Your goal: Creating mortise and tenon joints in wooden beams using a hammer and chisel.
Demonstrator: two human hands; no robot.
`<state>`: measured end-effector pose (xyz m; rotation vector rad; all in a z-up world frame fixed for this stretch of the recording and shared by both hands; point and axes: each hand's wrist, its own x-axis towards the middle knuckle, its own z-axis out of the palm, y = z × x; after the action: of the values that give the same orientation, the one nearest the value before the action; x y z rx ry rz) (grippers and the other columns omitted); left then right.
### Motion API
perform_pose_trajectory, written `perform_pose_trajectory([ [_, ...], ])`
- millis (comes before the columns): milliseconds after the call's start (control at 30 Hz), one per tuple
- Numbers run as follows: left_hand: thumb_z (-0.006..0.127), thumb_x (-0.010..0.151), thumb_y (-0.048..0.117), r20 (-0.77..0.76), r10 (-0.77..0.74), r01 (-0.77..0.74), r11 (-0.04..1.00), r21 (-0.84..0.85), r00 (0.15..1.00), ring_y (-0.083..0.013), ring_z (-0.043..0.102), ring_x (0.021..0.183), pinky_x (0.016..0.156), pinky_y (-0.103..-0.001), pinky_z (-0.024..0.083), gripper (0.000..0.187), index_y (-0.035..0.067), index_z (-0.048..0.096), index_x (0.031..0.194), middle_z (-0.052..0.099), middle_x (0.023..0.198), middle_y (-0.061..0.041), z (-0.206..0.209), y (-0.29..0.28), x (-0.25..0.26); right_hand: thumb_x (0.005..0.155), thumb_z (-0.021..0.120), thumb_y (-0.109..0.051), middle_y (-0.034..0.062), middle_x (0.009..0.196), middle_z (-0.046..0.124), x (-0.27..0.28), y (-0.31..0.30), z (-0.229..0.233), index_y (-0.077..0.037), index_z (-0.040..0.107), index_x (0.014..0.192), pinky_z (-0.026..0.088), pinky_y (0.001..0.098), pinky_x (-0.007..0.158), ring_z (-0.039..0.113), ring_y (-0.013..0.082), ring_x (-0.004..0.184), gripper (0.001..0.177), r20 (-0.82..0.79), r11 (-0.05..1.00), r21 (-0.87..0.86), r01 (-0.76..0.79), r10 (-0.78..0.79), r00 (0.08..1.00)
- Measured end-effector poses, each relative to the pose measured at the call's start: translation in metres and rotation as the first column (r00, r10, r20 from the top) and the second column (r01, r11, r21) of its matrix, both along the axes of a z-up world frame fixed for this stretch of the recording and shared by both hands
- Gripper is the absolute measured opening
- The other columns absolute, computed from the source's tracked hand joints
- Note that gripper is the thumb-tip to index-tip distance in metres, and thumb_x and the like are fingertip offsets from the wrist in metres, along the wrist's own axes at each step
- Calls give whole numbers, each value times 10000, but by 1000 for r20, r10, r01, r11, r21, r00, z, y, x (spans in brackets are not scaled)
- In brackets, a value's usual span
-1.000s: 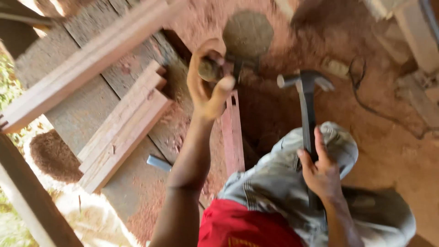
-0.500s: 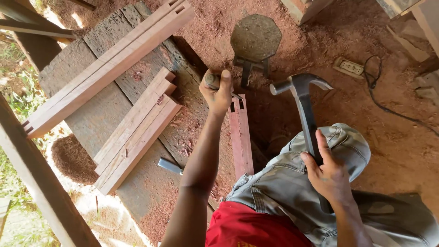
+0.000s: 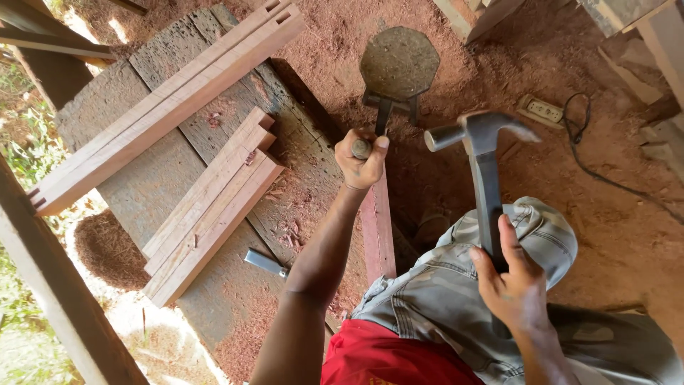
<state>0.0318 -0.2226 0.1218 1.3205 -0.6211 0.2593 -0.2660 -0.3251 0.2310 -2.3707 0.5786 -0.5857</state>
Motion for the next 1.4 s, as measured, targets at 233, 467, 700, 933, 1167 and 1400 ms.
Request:
perform_pose_trajectory([
  [233,794,881,94,79,-39,35,998,54,996,-103,524,571,557,-251,456,211,47,597,823,599,679,-43,-15,-9,-2,971,766,-134,148,973,704,9,20,32,-45,502,1404,571,343,716,703,251,781,515,257,985,-114,-127,153,954],
  [467,703,835,60,314,-42,10,995,104,948,-154,628,614,591,-285,514,73,43,699,906,672,749,-72,9,-15,6,866,807,-125,193,892,713,46,30,50,-67,581,1417,559,446,631,706,390,756,598,-118,966,-163,-201,183,976],
  [700,766,852,87,-109,-77,92,986,140,991,-187,603,548,540,-283,507,200,54,603,741,657,650,-56,-40,-23,5,961,717,-181,166,946,701,4,26,31,-86,530,1368,582,390,666,702,320,800,457,211,997,-20,-80,82,974],
  [933,710,862,43,19,-211,211,977,-22,977,-89,581,642,592,-273,474,78,62,646,822,628,732,-99,-58,-35,17,894,763,-80,210,912,714,45,35,56,-33,512,1436,556,387,647,716,336,771,600,-18,965,-82,-248,247,969],
  [1167,801,916,68,-86,-86,94,992,87,993,-50,477,616,565,-242,445,258,68,576,789,552,666,39,-36,-27,-2,947,700,-17,182,898,665,15,14,28,-66,499,1261,553,371,693,652,294,728,376,298,999,-9,-39,40,954],
  [1400,699,849,52,-2,-273,273,961,-52,962,-109,680,894,806,-288,551,148,-2,701,987,721,959,-20,12,-17,-5,924,744,-158,186,860,708,42,20,13,-99,500,1523,530,396,648,676,325,733,650,-5,980,-94,-173,174,985],
])
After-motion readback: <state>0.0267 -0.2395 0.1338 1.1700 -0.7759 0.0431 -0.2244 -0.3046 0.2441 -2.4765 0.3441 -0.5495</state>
